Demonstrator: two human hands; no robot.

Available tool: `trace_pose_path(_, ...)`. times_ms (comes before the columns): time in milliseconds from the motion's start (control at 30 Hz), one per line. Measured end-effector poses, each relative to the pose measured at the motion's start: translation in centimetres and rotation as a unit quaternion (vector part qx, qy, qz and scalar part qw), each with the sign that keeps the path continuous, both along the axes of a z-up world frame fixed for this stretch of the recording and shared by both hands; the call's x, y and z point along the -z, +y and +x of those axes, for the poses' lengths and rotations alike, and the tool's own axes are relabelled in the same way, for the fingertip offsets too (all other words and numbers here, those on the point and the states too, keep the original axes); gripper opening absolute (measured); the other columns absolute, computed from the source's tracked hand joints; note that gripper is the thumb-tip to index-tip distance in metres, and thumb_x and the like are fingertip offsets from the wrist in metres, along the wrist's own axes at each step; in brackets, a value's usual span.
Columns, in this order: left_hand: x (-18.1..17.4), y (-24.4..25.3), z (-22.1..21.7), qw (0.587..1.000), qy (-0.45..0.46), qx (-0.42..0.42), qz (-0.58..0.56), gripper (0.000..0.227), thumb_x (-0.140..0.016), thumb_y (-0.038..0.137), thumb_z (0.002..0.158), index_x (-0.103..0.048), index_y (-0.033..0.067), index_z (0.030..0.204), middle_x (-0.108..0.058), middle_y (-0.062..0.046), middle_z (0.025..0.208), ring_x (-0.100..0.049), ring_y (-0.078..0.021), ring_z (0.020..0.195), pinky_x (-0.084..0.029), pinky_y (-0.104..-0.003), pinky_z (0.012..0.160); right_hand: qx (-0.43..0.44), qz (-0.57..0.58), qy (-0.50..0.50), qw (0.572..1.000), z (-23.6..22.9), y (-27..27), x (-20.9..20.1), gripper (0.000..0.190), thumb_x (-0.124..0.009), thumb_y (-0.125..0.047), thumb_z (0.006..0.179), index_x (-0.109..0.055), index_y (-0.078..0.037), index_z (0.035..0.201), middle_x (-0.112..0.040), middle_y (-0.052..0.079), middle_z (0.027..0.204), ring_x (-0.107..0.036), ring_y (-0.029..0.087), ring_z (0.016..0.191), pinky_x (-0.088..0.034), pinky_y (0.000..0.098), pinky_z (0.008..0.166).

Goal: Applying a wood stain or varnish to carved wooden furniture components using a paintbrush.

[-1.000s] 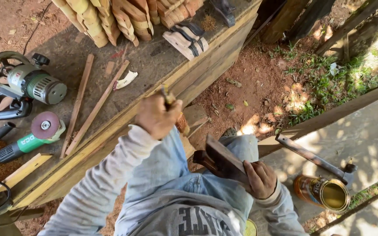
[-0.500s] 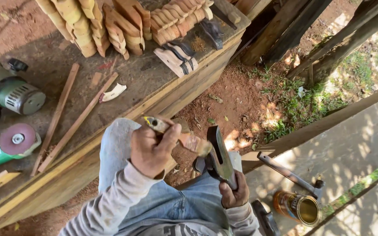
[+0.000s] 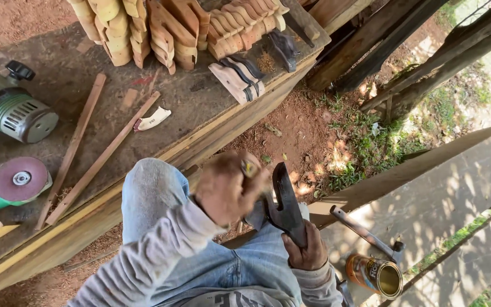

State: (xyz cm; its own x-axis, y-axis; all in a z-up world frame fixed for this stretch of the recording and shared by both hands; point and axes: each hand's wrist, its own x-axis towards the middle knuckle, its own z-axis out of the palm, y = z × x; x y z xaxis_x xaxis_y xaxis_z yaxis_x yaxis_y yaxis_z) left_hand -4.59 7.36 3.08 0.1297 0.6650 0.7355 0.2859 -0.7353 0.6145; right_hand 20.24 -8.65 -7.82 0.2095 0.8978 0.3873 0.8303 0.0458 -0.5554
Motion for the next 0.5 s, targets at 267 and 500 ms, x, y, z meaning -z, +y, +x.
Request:
trace_pose_path(267,1.1,-0.1,-5.2,0.990,-0.130,0.008,-0.062,0.013,-0.070,0.007,0.096,-0.058,0.0040,0.092,-0.057,-0.004,0.069,-0.042,-0.0096,0.043,-0.036,-0.025,0.033,-0.033,0.028,0.141,0.989,0.5,0.6,4.4,0.046,-0.056,-0.039,0.096,-0.057,0.004,0.114,-0.052,-0.001,0.052,-0.042,0.011,0.041,-0.035,0.0271,0.040)
trace_pose_path(500,4.2,-3.7,-4.8,0.952,-0.277,0.102,-0.081,0.006,-0.063,0.009,0.097,-0.062,0.0104,0.102,-0.061,0.000,0.074,-0.043,-0.0079,0.051,-0.036,-0.024,0.043,-0.305,-0.308,0.817,0.381,3.5,3.1,8.4,0.079,-0.033,-0.075,0.101,-0.062,-0.004,0.124,-0.050,-0.004,0.066,-0.048,0.015,0.051,-0.041,0.0328,0.051)
